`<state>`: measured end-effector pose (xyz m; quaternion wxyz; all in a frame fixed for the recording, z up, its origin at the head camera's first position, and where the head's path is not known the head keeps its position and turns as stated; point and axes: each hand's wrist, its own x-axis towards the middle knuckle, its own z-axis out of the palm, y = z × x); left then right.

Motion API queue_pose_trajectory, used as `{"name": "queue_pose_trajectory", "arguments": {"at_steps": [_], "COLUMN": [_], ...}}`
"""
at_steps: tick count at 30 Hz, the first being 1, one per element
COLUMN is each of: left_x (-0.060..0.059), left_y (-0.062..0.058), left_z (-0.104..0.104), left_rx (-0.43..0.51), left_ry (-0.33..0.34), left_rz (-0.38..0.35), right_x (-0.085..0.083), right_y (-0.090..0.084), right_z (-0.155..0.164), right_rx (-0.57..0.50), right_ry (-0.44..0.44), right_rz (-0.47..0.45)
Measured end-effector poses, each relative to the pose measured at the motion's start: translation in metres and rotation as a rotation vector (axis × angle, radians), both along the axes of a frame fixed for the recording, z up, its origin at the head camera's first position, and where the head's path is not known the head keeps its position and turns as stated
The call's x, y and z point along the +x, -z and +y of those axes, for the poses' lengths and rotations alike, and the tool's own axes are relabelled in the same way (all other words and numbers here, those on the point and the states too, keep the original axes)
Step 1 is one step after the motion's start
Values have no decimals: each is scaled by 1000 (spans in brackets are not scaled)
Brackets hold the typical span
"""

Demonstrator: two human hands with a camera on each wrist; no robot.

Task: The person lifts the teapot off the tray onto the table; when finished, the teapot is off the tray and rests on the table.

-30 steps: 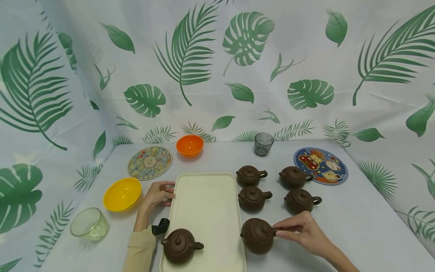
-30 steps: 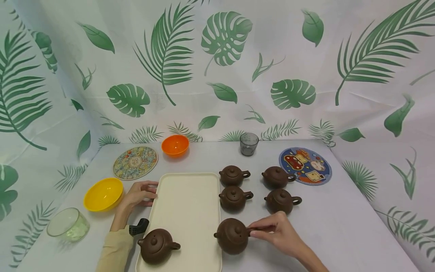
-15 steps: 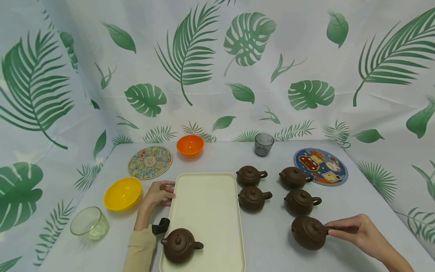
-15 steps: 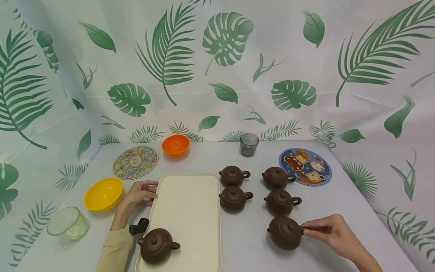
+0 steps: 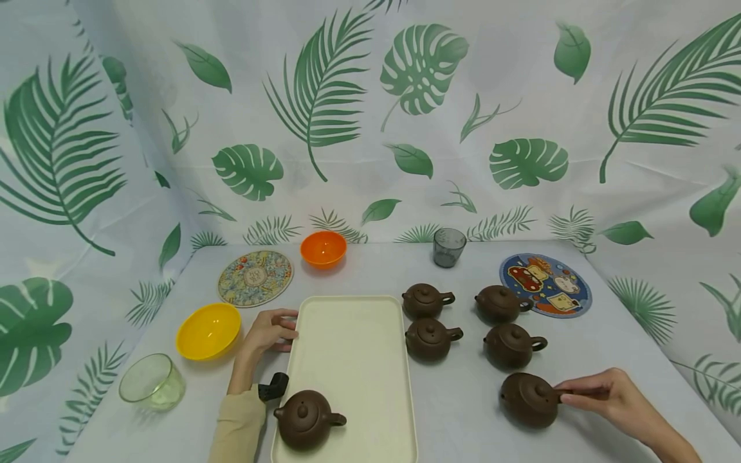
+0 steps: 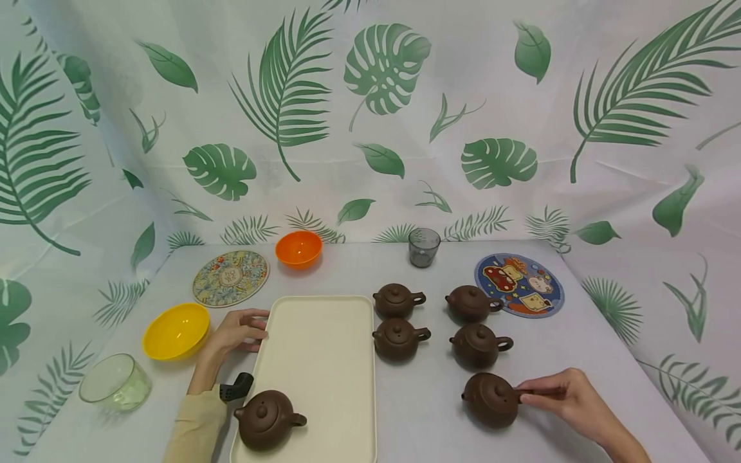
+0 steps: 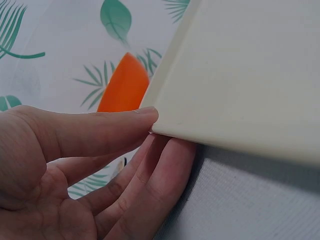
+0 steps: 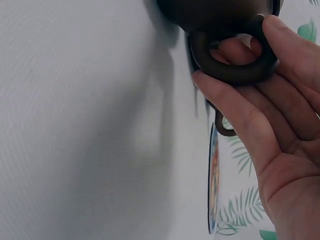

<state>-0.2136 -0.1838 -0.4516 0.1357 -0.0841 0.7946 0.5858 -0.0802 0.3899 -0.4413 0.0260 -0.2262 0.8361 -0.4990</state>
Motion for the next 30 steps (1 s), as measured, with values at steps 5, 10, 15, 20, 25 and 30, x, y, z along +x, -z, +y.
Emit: {"name": "queue_pose_trajectory", "arguments": {"at_steps": [5, 10, 15, 20, 25, 30], "left_x": [1, 1, 0, -1, -1, -1], "left_y": [0, -1, 0, -1, -2, 1], "left_z": [1, 1, 0, 0, 0, 1], "left_rx": [3, -2, 1, -3, -2, -4], "left_ry": [-1, -5, -9, -12, -16, -11], "left_rz": [1, -2, -9, -4, -8, -5], "right_x": [0, -2, -2, -2, -8, -16], "right_y": [0, 0, -6, -23, -36, -35], "right_z": [0, 0, -3, -27, -73, -129], "right_rx": [10, 26, 54, 88, 48, -21], "right_ry": [10, 9, 48, 199, 172, -3], "right_rz": [-29, -13, -15, -18, 19, -30]}}
